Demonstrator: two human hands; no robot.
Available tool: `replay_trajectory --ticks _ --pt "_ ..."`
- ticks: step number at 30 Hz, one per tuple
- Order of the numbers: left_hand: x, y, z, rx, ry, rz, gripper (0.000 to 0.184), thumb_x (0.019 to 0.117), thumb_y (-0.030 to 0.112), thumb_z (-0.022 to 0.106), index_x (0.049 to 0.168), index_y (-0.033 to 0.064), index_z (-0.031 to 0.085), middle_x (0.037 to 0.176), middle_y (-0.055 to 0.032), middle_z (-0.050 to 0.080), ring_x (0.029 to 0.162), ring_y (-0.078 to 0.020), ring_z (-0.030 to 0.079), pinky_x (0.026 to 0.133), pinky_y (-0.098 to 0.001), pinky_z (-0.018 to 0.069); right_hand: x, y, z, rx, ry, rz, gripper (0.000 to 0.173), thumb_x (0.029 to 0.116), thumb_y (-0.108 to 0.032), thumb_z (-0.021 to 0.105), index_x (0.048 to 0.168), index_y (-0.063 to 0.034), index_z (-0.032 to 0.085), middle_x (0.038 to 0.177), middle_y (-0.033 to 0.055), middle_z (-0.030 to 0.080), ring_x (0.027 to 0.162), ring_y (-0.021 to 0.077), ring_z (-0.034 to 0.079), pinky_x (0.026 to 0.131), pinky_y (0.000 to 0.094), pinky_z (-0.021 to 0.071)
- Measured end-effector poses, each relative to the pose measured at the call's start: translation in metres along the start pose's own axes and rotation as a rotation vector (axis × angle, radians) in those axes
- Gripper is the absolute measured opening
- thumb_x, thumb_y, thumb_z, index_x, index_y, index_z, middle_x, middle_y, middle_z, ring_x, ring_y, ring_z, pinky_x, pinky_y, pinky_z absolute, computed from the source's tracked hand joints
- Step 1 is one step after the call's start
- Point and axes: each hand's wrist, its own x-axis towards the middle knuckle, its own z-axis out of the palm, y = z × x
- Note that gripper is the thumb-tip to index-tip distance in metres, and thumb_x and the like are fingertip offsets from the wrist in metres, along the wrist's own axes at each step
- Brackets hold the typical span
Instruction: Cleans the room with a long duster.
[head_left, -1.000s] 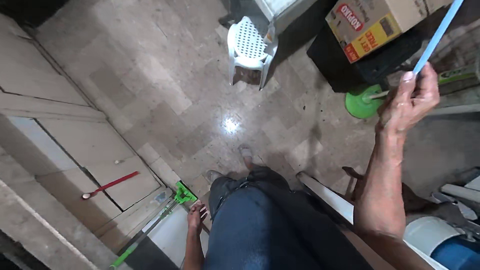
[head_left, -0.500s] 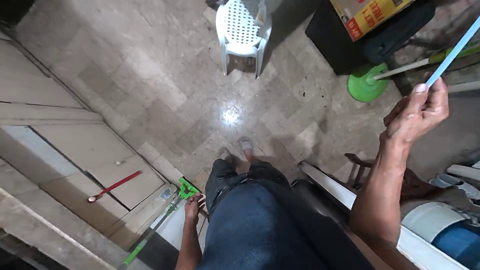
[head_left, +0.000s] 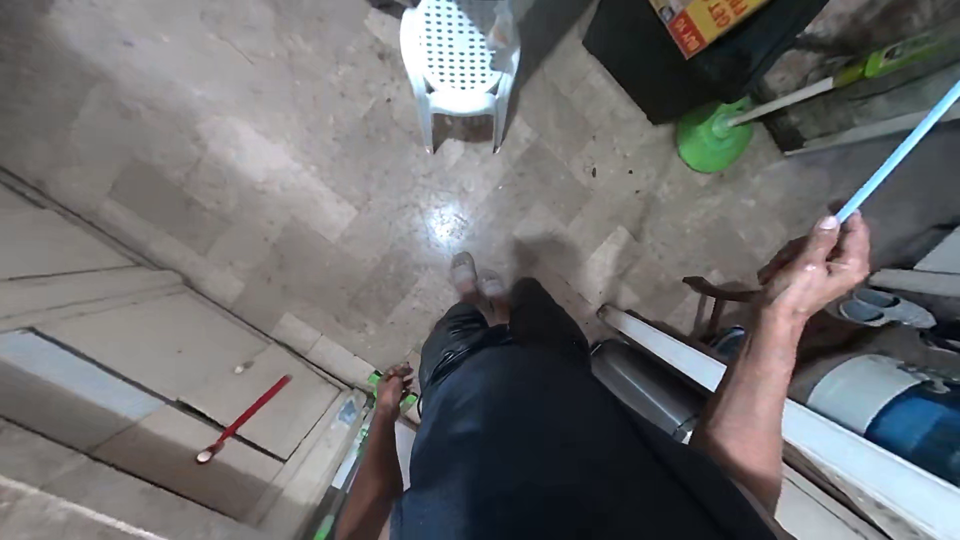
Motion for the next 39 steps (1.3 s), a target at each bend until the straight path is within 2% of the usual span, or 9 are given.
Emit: replay_trajectory --ticks 8,15,19,21,23,26,30,34,39 --pt "0.041 0.095 -0.024 -0.003 0.046 0.08 0.036 0.1062 0.027 0.055 0.136 0.0063 0.058 0.122 -0.0161 0.068 0.099 -0.0281 0.07 0.081 -0.0458 0.0586 0.001 0.024 0.024 0.045 0.063 0.104 0.038 0.1104 -0.029 0.045 0.143 -0.0127 0.056 0.078 -0.0015 0.056 0.053 0.0092 0.049 0.049 0.0281 0.0479" --pt "0.039 0.154 0.015 0.117 0.038 0.125 0.033 0.1079 0.025 0.053 0.133 0.0037 0.059 0.122 -0.0159 0.067 0.101 -0.0246 0.069 0.083 -0.0423 0.0579 0.017 0.068 0.049 0.087 0.099 0.244 0.04 0.1101 -0.033 0.046 0.145 -0.0153 0.055 0.078 -0.0005 0.055 0.053 0.0101 0.048 0.05 0.0289 0.0475" --pt "0.053 0.188 0.011 0.368 -0.088 0.162 0.035 0.1082 0.027 0.051 0.136 0.006 0.059 0.125 -0.0145 0.068 0.105 -0.0258 0.07 0.086 -0.0446 0.0581 -0.033 0.09 0.036 0.014 0.06 0.289 0.043 0.1098 -0.034 0.046 0.146 -0.0123 0.054 0.089 0.0041 0.063 0.057 0.0112 0.052 0.053 0.0316 0.0497" --pt "0.061 0.206 0.003 0.37 -0.062 0.193 0.035 0.1081 0.023 0.051 0.136 0.0041 0.057 0.125 -0.0159 0.068 0.104 -0.0267 0.07 0.085 -0.0444 0.0579 -0.064 0.102 0.02 -0.031 0.052 0.264 0.043 0.1089 -0.03 0.049 0.144 -0.0059 0.055 0.09 0.0075 0.063 0.062 0.012 0.053 0.058 0.0326 0.0511" --pt "0.062 0.218 -0.006 0.351 -0.016 0.216 0.035 0.1085 0.025 0.051 0.136 0.0046 0.057 0.127 -0.0162 0.067 0.104 -0.0269 0.069 0.086 -0.0441 0.0573 -0.091 0.111 0.003 -0.077 0.058 0.268 0.04 0.1082 -0.023 0.05 0.14 -0.0006 0.057 0.086 0.0076 0.062 0.06 0.01 0.052 0.057 0.0301 0.0493" --pt "0.056 0.218 -0.014 0.333 0.022 0.226 0.035 0.108 0.028 0.053 0.135 0.0059 0.059 0.125 -0.0164 0.068 0.103 -0.0284 0.07 0.084 -0.0462 0.0584 -0.106 0.11 -0.018 -0.091 0.097 0.322 0.039 0.1079 -0.019 0.05 0.14 0.0028 0.057 0.082 0.0057 0.06 0.058 0.0061 0.049 0.055 0.0261 0.0472" --pt "0.044 0.195 0.0 0.325 0.01 0.167 0.034 0.1072 0.027 0.054 0.132 0.0057 0.06 0.123 -0.0153 0.069 0.102 -0.027 0.071 0.084 -0.0449 0.0585 -0.085 0.105 -0.031 -0.049 0.165 0.245 0.038 0.1078 -0.015 0.048 0.138 0.0059 0.056 0.081 0.0044 0.06 0.056 0.0065 0.049 0.052 0.0261 0.0467" --pt "0.028 0.153 0.038 0.318 -0.026 0.091 0.036 0.1075 0.028 0.054 0.135 0.0058 0.059 0.123 -0.0159 0.069 0.103 -0.0279 0.071 0.084 -0.0462 0.0587 -0.043 0.099 -0.053 -0.063 0.141 0.118 0.037 0.1085 -0.015 0.047 0.139 0.0045 0.056 0.08 0.0049 0.059 0.056 0.0083 0.051 0.053 0.0281 0.0497" --pt "0.002 0.112 0.105 0.33 -0.047 0.017 0.035 0.1071 0.029 0.054 0.134 0.0072 0.06 0.122 -0.0148 0.069 0.101 -0.0263 0.071 0.083 -0.0449 0.0585 0.002 0.119 -0.087 -0.134 0.068 0.074 0.039 0.1081 -0.02 0.049 0.139 0.0031 0.056 0.092 0.0098 0.064 0.068 0.0098 0.057 0.065 0.0297 0.0536"
